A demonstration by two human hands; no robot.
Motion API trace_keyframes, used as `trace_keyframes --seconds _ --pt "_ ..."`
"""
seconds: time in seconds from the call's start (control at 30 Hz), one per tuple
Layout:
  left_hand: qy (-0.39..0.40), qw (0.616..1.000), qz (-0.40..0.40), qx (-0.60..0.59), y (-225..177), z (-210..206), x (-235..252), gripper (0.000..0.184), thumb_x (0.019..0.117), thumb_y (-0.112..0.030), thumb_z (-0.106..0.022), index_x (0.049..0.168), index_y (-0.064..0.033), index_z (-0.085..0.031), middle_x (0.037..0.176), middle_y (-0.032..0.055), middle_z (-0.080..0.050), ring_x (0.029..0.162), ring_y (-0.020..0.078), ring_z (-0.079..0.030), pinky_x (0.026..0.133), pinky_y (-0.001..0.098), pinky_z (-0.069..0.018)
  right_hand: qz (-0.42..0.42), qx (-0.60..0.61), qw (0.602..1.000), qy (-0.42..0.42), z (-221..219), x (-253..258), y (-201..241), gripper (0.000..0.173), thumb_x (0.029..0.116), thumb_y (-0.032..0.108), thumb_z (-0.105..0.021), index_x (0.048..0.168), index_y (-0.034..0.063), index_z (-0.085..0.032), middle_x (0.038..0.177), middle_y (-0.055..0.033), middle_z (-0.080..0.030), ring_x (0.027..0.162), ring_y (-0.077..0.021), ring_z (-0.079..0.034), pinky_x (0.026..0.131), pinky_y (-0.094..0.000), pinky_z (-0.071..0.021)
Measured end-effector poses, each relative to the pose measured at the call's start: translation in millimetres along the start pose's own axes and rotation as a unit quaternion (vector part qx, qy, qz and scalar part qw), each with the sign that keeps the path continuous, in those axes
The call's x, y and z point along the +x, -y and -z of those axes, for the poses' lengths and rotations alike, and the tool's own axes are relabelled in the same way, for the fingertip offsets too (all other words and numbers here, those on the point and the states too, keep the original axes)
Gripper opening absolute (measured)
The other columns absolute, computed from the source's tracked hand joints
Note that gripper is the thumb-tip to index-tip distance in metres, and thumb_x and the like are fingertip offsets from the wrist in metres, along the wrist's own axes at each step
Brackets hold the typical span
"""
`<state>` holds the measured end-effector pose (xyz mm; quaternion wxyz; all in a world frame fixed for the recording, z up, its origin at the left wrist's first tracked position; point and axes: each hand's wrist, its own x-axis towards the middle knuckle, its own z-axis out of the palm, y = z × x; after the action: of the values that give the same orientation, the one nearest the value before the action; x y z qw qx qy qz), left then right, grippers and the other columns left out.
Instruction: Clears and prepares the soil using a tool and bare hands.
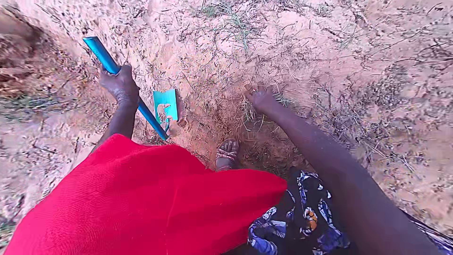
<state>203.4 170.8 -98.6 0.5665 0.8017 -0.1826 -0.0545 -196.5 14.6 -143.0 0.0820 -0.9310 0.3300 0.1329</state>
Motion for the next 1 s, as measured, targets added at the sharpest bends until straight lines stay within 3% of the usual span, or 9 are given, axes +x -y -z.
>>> trace_keyframes --seconds 0.17,0.27,0.33,0.37,0.4,0.47,0.7,0.87,1.0 --pt "0.025 0.999 0.036 0.012 9 4 10 0.064 0.0887 -0.035 -0.069 0.142 -0.0096 -0.044 0.101 0.0002 -0.056 0.069 0.0057 -0.054 0.062 0.0293 -0.0516 -0.055 0.041 0.993 0.098 11 -22 0 0.073 0.0907 0.001 -0.07 0.156 0.0262 -0.048 0.164 -0.0095 -0.042 0.149 -0.0531 -0.03 0.099 -0.0845 -0.0326" --pt "0.053 0.998 -0.042 0.016 59 -1 35 0.069 0.0883 -0.044 -0.071 0.143 -0.0108 -0.045 0.107 0.0013 -0.06 0.073 0.0042 -0.058 0.066 0.0276 -0.054 -0.048 0.012 0.996 0.074 -3 -48 -6 0.063 0.0938 -0.002 -0.064 0.149 0.0276 -0.055 0.153 -0.011 -0.054 0.133 -0.0497 -0.05 0.087 -0.072 -0.047" --pt "0.095 0.986 -0.135 0.032 77 4 39 0.061 0.0966 -0.035 -0.065 0.141 0.0025 -0.045 0.112 0.0137 -0.062 0.079 0.0094 -0.063 0.069 0.0287 -0.0551 -0.062 0.009 0.995 0.078 -8 -64 -10 0.057 0.097 -0.003 -0.059 0.146 0.0255 -0.058 0.141 -0.0144 -0.063 0.128 -0.0482 -0.055 0.087 -0.0685 -0.0493" --pt "0.105 0.981 -0.136 0.085 49 5 17 0.051 0.1008 -0.024 -0.057 0.138 0.0096 -0.045 0.112 0.0185 -0.061 0.082 0.0129 -0.064 0.07 0.0294 -0.0554 -0.075 0.01 0.993 0.086 -8 -73 -12 0.053 0.0986 -0.002 -0.057 0.145 0.0234 -0.059 0.133 -0.0184 -0.066 0.125 -0.0493 -0.057 0.087 -0.0677 -0.0494" --pt "0.043 0.987 0.074 0.139 -26 -13 -29 0.041 0.1048 -0.015 -0.051 0.142 -0.001 -0.047 0.124 0.0135 -0.058 0.098 0.0183 -0.059 0.092 0.0366 -0.0483 -0.089 0.013 0.992 0.089 -7 -82 -17 0.049 0.0995 0.0 -0.056 0.144 0.0201 -0.059 0.126 -0.0222 -0.068 0.121 -0.0503 -0.06 0.085 -0.0671 -0.0503" --pt "0.093 0.969 0.142 0.177 -93 -8 -73 0.046 0.1087 -0.024 -0.04 0.147 0.0025 -0.046 0.146 0.0198 -0.051 0.127 0.0249 -0.053 0.111 0.0435 -0.0368 -0.128 0.026 0.988 0.08 2 -101 -31 0.045 0.1006 0.002 -0.054 0.143 0.016 -0.06 0.122 -0.0266 -0.068 0.118 -0.0513 -0.061 0.085 -0.067 -0.0503" --pt "0.192 0.967 0.056 0.157 -97 -4 -98 0.049 0.1131 -0.022 -0.031 0.151 0.0072 -0.039 0.155 0.0273 -0.041 0.143 0.0313 -0.042 0.118 0.0433 -0.0302 -0.357 0.115 0.926 0.049 69 -188 -124 0.058 0.0908 0.005 -0.068 0.146 -0.0002 -0.05 0.131 -0.0356 -0.06 0.124 -0.0554 -0.057 0.096 -0.0729 -0.0452" --pt "0.183 0.971 0.052 0.147 -100 -13 -106 0.049 0.1121 -0.024 -0.034 0.148 0.0082 -0.043 0.152 0.0263 -0.045 0.14 0.0288 -0.045 0.118 0.0418 -0.0323 -0.467 0.295 0.834 0.021 26 -277 -201 0.051 0.0893 0.008 -0.077 0.129 -0.0138 -0.055 0.125 -0.0368 -0.06 0.118 -0.0501 -0.058 0.099 -0.068 -0.0439" --pt "0.194 0.971 0.039 0.137 -103 -17 -114 0.048 0.1125 -0.021 -0.034 0.149 0.0098 -0.039 0.154 0.0276 -0.042 0.143 0.029 -0.042 0.119 0.0408 -0.0302 -0.511 0.393 0.764 0.01 -22 -311 -210 0.073 0.092 0.004 -0.072 0.152 -0.0093 -0.033 0.142 -0.0374 -0.049 0.129 -0.0478 -0.053 0.107 -0.0629 -0.0414"
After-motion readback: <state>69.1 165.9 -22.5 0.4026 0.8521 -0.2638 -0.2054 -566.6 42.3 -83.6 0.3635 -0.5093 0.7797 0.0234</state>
